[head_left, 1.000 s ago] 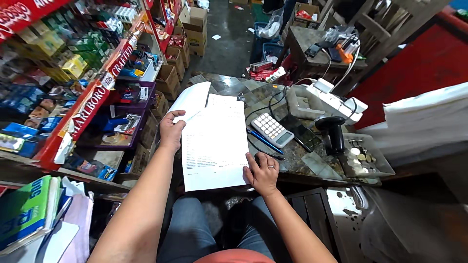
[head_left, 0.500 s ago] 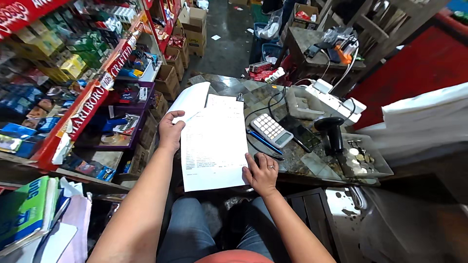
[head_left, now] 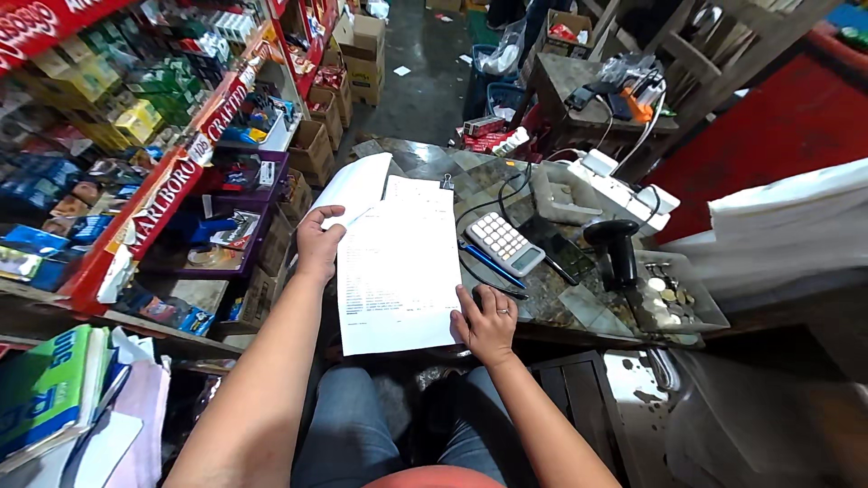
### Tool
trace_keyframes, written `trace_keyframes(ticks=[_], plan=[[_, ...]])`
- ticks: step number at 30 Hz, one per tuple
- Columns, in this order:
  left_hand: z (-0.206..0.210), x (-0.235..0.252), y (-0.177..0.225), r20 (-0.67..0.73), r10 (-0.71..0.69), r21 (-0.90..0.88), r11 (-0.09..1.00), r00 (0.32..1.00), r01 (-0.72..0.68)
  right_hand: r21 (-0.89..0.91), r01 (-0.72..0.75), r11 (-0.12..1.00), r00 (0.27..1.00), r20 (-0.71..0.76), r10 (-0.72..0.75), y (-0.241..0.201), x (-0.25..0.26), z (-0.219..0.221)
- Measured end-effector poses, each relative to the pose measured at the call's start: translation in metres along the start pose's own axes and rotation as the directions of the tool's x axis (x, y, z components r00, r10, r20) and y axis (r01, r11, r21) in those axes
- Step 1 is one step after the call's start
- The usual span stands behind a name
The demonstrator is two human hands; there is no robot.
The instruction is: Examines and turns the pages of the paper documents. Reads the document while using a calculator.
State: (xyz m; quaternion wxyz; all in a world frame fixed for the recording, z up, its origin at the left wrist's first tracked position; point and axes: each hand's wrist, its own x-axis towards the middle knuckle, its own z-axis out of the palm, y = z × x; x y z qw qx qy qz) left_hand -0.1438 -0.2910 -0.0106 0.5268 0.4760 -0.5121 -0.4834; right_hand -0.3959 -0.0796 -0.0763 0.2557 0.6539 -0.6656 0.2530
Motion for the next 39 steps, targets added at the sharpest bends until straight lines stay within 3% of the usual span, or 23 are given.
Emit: trace_keyframes(ticks=[39], plan=[[-0.0011,-0.0001,0.0020,0.003,-0.002,-0.021,1.000,1.000,0.002,0.004,-0.001,1.000,1.000,-0.001,0.001,-0.0003,0.0003,-0.0008]])
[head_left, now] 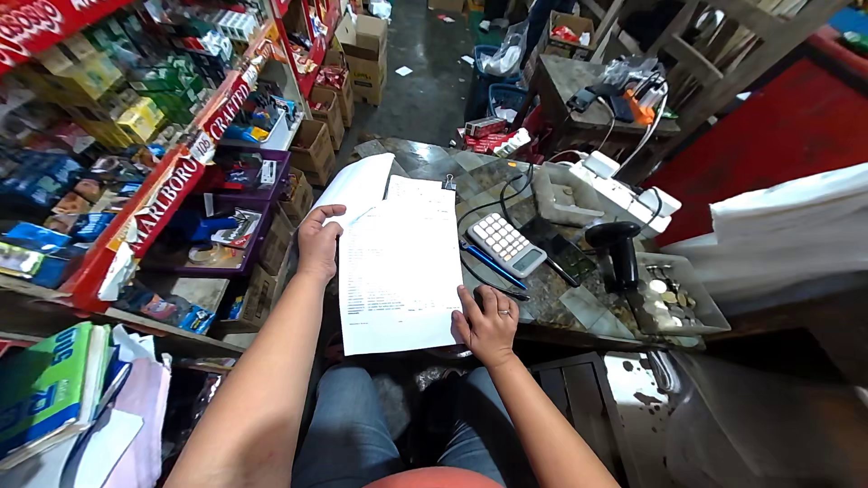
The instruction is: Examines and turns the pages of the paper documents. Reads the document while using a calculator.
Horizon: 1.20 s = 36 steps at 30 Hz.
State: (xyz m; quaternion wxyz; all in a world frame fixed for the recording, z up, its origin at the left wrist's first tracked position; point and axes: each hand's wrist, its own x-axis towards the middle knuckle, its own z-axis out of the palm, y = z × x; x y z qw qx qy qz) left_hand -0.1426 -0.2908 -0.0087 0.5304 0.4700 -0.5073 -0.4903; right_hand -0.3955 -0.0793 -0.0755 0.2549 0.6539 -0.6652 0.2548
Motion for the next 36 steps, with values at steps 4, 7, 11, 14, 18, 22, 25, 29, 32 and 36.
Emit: trace_keyframes(ticks=[4,7,11,14,18,22,25,29,32,36], plan=[[-0.0009,0.0001,-0.0006,0.002,0.010,0.007,1.000,1.000,-0.010,-0.003,0.000,1.000,1.000,-0.004,0.000,-0.0001,-0.0001,0.0006],[0.0003,-0.0007,0.0013,-0.006,0.001,0.017,1.000,1.000,-0.001,-0.004,0.002,1.000,1.000,-0.005,-0.002,0.0000,-0.0001,0.0006],[0.0002,-0.0007,0.0015,-0.009,-0.018,0.024,1.000,1.000,0.018,-0.005,0.005,1.000,1.000,-0.004,-0.005,0.0000,-0.0003,0.0003],[0.0009,-0.0009,0.0017,-0.008,-0.021,0.011,1.000,1.000,0.021,-0.011,0.003,1.000,1.000,-0.006,-0.003,0.0000,0.0000,0.0004],[0.0006,-0.0002,0.0013,-0.001,-0.018,0.010,1.000,1.000,0.018,-0.005,0.003,1.000,1.000,-0.008,-0.003,-0.0002,0.0004,0.0005],[0.0002,0.0002,0.0002,0.000,-0.012,0.007,1.000,1.000,0.012,-0.012,0.006,1.000,1.000,-0.010,-0.006,-0.0001,0.0004,0.0004],[0.0005,0.0007,-0.0005,-0.007,-0.009,-0.002,1.000,1.000,0.009,-0.011,0.004,1.000,1.000,-0.012,-0.004,0.0000,-0.0001,0.0015],[-0.0005,0.0012,-0.0009,0.002,-0.004,0.029,1.000,1.000,0.004,-0.004,0.003,1.000,1.000,-0.008,-0.003,0.0004,-0.0002,0.0010],[-0.0002,0.0005,-0.0006,-0.001,-0.003,0.039,0.999,1.000,0.003,-0.003,0.001,1.000,1.000,-0.011,-0.001,0.0002,-0.0004,0.0015],[0.0008,-0.0006,0.0005,-0.008,-0.009,0.031,0.999,1.000,0.009,-0.007,0.001,1.000,1.000,-0.009,-0.001,0.0002,0.0000,0.0014]])
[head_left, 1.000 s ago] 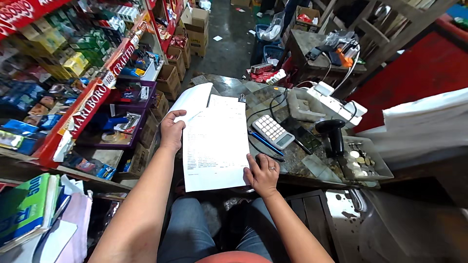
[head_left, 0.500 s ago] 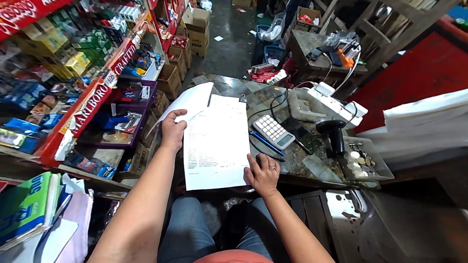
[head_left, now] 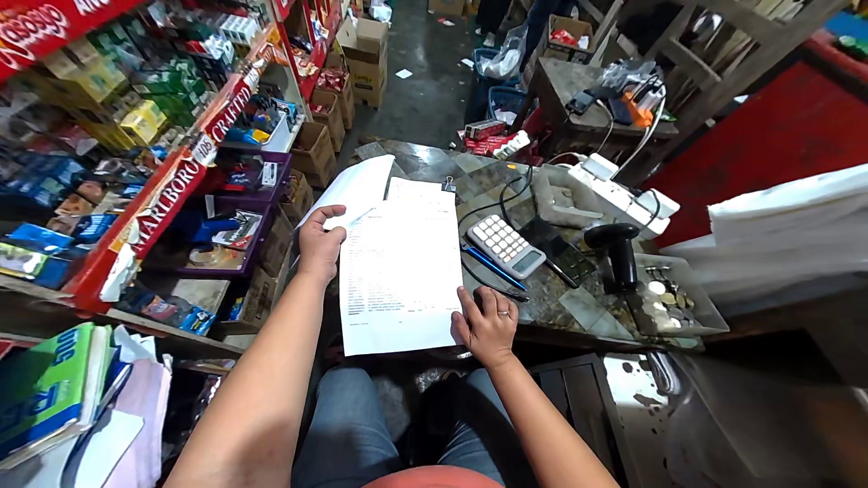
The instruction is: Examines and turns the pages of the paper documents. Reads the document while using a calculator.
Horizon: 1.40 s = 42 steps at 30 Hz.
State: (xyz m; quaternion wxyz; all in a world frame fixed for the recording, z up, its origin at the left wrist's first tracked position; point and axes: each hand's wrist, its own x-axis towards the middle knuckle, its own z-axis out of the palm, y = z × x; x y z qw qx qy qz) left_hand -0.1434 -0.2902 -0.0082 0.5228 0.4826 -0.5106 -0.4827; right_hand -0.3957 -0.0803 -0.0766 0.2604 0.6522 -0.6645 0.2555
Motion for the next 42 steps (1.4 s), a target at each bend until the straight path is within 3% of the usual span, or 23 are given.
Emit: trace_keyframes(ticks=[42], plan=[[-0.0008,0.0002,-0.0004,-0.007,0.028,0.020,0.999,1.000,-0.028,0.008,0.003,1.000,1.000,-0.003,-0.003,-0.0002,-0.0002,-0.0004]])
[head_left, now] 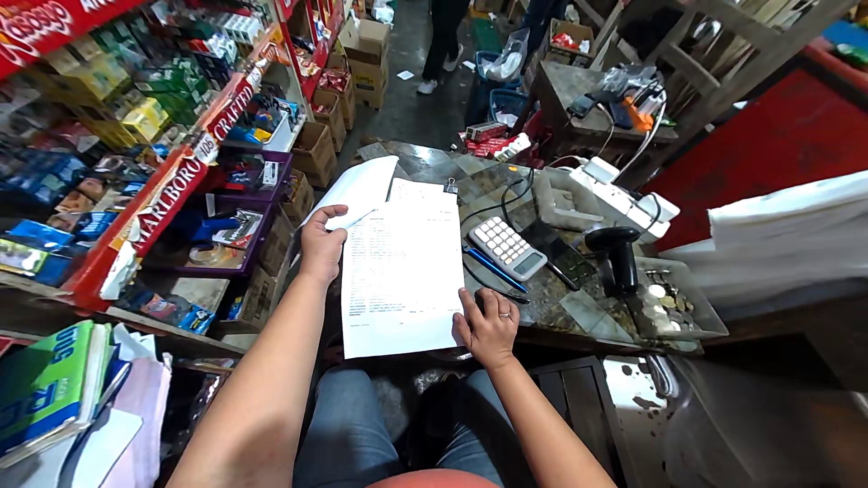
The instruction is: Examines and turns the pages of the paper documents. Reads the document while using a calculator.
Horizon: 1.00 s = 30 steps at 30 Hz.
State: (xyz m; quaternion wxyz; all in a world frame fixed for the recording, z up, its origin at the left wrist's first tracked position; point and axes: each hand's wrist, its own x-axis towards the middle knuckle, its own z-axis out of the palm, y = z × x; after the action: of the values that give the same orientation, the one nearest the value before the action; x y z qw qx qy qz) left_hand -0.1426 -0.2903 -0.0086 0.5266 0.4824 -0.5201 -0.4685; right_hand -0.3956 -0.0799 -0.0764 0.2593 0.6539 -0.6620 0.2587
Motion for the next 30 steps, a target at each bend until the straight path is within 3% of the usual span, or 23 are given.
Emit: trace_keyframes(ticks=[30], plan=[[-0.0005,0.0017,-0.0021,0.001,-0.013,-0.012,1.000,1.000,0.013,-0.004,-0.001,1.000,1.000,0.001,0.001,0.0006,-0.0002,0.0009]])
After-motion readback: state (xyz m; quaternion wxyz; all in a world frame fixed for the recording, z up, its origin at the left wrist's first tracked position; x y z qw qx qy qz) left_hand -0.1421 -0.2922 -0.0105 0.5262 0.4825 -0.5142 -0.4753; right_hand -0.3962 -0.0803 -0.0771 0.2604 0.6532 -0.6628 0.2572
